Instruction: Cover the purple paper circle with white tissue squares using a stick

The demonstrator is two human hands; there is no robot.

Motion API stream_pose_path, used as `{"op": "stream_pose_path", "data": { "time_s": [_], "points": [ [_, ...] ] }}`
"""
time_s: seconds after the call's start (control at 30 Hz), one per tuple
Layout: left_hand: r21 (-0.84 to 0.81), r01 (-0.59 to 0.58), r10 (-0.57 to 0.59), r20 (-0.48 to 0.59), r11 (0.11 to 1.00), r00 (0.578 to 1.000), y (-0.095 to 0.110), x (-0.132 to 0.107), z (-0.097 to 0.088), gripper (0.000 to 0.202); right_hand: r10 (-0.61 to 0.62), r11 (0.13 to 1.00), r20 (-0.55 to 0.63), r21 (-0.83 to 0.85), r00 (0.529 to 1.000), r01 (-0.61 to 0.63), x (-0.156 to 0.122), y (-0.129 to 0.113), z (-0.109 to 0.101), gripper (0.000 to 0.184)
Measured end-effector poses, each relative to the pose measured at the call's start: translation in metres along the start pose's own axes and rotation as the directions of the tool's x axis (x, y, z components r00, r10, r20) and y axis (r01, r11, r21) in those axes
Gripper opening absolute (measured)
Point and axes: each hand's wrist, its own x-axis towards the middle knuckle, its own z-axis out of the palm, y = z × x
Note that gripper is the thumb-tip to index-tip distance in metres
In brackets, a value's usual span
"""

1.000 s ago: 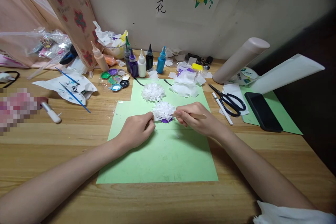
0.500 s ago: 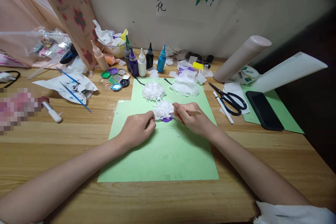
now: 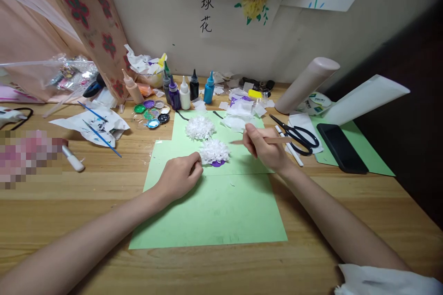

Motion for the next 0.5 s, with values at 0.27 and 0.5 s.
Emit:
{"op": "stream_pose_path", "data": {
  "time_s": [0.27, 0.5],
  "points": [
    [-0.020, 0.017, -0.016, 0.017, 1.000, 1.000, 0.002, 0.000, -0.002, 0.018, -0.244, 0.845, -0.013, -0.494, 0.970, 0.206, 0.016, 0.064, -0.005, 0.007],
    [-0.027, 0.025, -0.025, 0.004, 0.999, 1.000, 0.001, -0.001, -0.001, 0.017, -0.337, 0.756, -0.044, -0.608, 0.941, 0.242, 0.017, 0.077, -0.002, 0.012]
  ]
}}
